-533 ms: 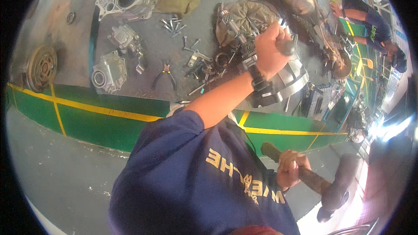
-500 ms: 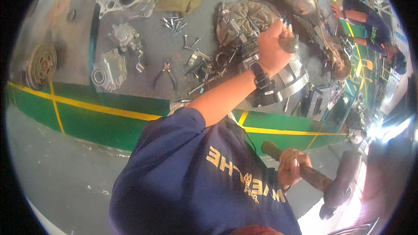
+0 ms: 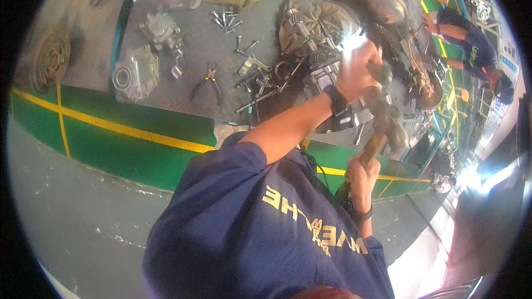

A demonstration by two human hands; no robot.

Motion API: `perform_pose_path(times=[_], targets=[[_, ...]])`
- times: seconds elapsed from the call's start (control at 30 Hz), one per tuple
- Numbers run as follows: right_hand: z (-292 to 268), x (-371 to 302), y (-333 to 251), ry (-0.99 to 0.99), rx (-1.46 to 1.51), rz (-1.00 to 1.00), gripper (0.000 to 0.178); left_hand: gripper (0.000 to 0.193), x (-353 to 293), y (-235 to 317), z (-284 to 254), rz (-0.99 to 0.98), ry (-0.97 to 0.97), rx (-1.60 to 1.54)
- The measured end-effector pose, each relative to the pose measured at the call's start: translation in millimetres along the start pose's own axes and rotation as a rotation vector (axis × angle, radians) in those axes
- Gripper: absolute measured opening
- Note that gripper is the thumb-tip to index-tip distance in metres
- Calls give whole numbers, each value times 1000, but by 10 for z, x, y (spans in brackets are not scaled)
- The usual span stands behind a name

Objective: The person disassembles an automotive transmission on a workbench by using a large breaker bar and a hammer to loosen components, then removing the gear assemblies and bearings by hand.

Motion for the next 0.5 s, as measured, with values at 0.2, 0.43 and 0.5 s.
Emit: perform_pose_path(times=[0.2,0.43,0.5], targets=[[-1,-363,-125,123,465,-68,15,30,-50,151,-147,72,-132,71],[-486,-525,-678,128,618,-427,15,25,-321,4,10,-6,-237,54],[-493,-566,-815,58,648,-562,16,25,-329,29,58,15,-266,44]])
Point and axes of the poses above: each hand's wrist, its own x-axis towards the middle knuckle, its own z-axis out of the palm, y = z × x, the point moved 9 cm from there along x, towards the middle knuckle, and after that the axes turned 15 degrees about -x, right-handed, at the moved point
